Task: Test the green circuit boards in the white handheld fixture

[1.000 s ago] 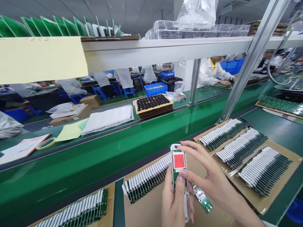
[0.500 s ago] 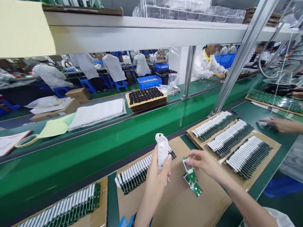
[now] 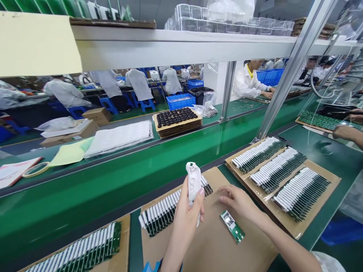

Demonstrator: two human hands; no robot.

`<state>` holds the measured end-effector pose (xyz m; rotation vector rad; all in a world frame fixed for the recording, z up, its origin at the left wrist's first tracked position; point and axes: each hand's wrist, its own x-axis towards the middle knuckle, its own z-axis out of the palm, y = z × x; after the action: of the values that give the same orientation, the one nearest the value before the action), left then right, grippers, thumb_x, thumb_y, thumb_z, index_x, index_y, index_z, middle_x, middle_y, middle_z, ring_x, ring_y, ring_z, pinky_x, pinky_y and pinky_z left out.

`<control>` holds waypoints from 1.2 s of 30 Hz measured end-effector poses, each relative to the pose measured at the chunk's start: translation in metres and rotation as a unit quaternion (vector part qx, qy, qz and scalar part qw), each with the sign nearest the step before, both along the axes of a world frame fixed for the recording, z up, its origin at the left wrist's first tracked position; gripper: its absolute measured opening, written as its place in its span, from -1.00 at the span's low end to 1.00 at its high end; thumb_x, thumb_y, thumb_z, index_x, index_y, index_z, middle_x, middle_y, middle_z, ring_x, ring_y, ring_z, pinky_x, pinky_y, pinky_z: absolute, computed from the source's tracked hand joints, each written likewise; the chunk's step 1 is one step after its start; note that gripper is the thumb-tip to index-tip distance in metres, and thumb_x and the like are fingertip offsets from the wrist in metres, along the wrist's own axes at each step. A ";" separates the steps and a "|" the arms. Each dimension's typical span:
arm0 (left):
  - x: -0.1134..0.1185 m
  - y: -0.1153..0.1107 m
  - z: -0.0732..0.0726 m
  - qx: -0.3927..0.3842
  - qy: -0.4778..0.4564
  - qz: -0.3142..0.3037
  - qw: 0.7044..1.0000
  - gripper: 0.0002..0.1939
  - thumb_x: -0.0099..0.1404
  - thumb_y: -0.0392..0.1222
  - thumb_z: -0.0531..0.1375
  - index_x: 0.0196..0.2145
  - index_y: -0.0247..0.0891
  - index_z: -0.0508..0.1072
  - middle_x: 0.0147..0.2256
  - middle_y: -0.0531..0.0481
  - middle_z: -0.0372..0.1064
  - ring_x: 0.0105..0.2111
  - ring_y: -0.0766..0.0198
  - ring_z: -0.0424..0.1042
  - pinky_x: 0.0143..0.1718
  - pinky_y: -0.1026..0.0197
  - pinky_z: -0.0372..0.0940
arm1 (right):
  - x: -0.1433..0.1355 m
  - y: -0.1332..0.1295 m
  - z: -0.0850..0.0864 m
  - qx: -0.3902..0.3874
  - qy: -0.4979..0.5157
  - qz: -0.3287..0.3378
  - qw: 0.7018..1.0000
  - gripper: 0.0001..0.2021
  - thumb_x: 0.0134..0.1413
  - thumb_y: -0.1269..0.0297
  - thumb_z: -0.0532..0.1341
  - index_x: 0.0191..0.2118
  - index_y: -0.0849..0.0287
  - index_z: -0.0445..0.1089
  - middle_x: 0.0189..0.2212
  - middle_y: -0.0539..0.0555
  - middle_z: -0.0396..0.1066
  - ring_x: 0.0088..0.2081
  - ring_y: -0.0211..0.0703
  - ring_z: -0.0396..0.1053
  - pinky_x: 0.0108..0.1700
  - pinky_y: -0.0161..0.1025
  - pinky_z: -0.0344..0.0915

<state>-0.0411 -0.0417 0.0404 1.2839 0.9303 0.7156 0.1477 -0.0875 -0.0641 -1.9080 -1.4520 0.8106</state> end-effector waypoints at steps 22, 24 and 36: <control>0.003 -0.007 0.000 -0.049 -0.071 -0.020 0.996 -0.19 0.21 -0.08 0.27 0.27 -0.21 -0.06 -0.38 0.03 0.24 -0.56 0.36 0.22 -0.58 0.31 0.23 | -0.016 0.048 0.081 0.270 0.141 -0.128 0.944 -0.59 0.21 0.13 0.07 0.14 0.10 0.25 -0.17 0.08 0.40 -0.19 -0.20 0.36 -0.07 -0.23 0.32; 0.003 -0.006 -0.004 -0.058 -0.085 -0.015 0.995 -0.14 0.15 -0.03 0.31 0.26 -0.24 -0.05 -0.38 0.02 0.25 -0.58 0.35 0.22 -0.62 0.30 0.23 | -0.027 0.032 0.106 0.303 0.187 -0.108 0.928 -0.66 0.16 0.12 0.16 0.02 0.06 0.37 -0.17 0.05 0.42 -0.17 -0.19 0.37 -0.06 -0.24 0.31; 0.001 -0.014 0.006 -0.068 -0.124 -0.026 0.990 -0.34 0.30 -0.04 0.20 0.24 -0.19 0.02 -0.41 0.03 0.24 -0.56 0.36 0.23 -0.58 0.32 0.23 | -0.047 0.016 0.122 0.264 0.169 -0.028 0.949 -0.75 0.14 0.16 0.21 -0.07 0.01 0.45 -0.28 0.01 0.42 -0.16 -0.15 0.33 -0.02 -0.15 0.23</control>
<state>-0.0402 -0.0557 0.0467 1.0674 0.7286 0.7384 0.1010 -0.0711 0.0575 -1.3268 -1.2381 0.6047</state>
